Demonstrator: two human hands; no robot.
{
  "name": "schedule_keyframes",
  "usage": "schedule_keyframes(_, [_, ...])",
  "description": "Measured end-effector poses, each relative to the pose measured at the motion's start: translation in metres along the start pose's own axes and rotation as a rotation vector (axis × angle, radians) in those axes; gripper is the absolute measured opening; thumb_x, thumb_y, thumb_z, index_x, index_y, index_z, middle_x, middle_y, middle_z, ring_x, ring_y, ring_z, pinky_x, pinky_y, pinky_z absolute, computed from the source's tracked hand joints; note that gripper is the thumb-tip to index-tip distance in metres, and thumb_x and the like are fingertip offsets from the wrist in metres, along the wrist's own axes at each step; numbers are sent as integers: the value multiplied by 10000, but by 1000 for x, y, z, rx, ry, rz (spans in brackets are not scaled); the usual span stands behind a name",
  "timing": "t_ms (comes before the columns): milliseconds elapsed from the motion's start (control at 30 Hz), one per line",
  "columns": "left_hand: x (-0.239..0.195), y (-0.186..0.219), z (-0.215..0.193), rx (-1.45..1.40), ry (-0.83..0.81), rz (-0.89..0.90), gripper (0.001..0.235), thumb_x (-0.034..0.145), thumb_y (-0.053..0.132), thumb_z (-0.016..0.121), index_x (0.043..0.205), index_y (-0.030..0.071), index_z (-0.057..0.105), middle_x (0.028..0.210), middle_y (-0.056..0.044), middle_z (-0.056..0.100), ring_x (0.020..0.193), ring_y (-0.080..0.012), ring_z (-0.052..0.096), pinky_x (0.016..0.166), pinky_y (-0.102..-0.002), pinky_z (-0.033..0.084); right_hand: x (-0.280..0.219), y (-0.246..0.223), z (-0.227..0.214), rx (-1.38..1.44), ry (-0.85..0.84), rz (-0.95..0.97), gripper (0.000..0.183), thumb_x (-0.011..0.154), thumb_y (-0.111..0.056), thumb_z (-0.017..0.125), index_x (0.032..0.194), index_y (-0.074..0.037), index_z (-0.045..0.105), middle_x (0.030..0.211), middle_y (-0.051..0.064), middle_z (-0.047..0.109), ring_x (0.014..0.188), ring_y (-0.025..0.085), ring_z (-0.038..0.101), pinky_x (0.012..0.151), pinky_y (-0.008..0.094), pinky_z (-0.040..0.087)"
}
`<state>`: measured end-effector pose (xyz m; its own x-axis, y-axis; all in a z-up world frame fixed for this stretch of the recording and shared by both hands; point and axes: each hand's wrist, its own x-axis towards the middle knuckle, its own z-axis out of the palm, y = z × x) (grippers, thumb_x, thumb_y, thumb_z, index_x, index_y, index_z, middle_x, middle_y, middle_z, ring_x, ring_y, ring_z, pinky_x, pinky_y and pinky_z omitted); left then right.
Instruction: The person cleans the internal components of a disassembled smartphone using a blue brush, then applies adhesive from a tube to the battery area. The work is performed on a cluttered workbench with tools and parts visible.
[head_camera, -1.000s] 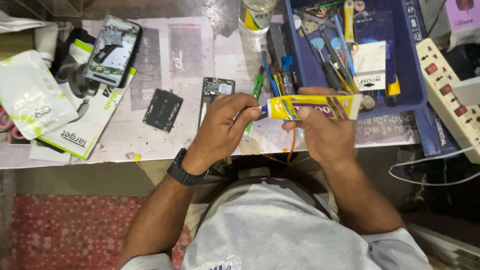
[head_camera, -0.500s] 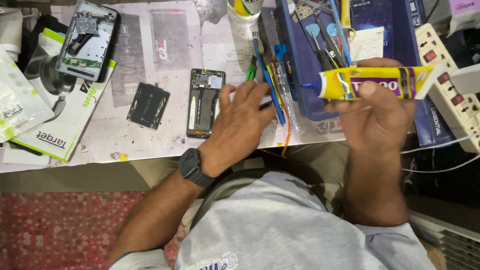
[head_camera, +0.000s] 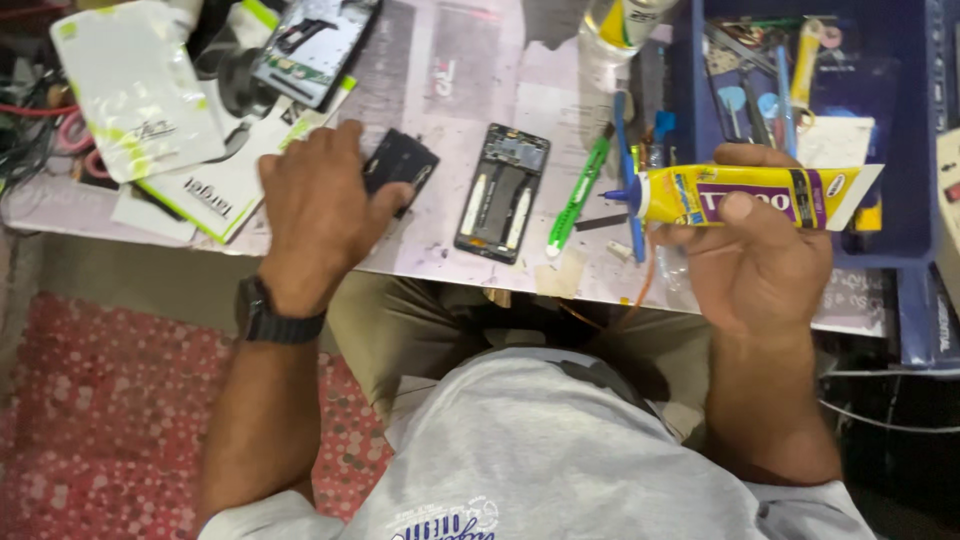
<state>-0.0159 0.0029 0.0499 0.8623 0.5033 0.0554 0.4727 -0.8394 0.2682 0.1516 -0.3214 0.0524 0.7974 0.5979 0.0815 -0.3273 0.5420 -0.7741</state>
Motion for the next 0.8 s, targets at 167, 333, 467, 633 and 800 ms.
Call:
schedule_keyframes(167, [6, 0, 11, 25, 54, 58, 659, 668, 373, 916, 1160, 32, 641, 967, -158, 687, 938, -360, 638, 829, -525, 387, 0, 5, 1, -51, -10, -1, 288, 1052, 26, 651, 1331, 88, 619, 1061, 207, 722, 876, 298, 709, 843, 459, 603])
schedule_keyframes(333, [19, -2, 12, 52, -36, 59, 503, 670, 342, 917, 971, 13, 685, 898, -161, 689, 835, -369, 655, 812, -525, 387, 5, 1, 3, -121, -12, -64, 278, 1074, 23, 676, 1337, 76, 605, 1107, 207, 710, 906, 293, 716, 834, 429, 609])
schedule_keyframes(467, [25, -3, 10, -29, -29, 129, 436, 657, 293, 904, 941, 20, 716, 893, -182, 685, 829, -391, 653, 759, -537, 438, 16, -9, 4, -231, 36, -172, 296, 1076, 21, 669, 1353, 85, 585, 1103, 215, 697, 906, 294, 725, 846, 448, 630])
schedule_keyframes(633, [25, -11, 11, -389, -312, -58, 283, 855, 217, 797, 1023, 8, 704, 893, -207, 717, 783, -330, 680, 733, -431, 515, 32, -29, -5, -179, 46, -121, 343, 1074, -37, 650, 1386, 84, 575, 1063, 227, 709, 822, 268, 720, 848, 453, 636])
schedule_keyframes(800, [18, -5, 25, -1538, -473, -21, 300, 912, 60, 711, 1204, 31, 653, 1089, -124, 726, 875, -176, 706, 832, -332, 589, 37, -16, -3, 12, -50, 28, 278, 1072, -72, 663, 1315, 47, 597, 1055, 207, 727, 823, 260, 732, 823, 437, 629])
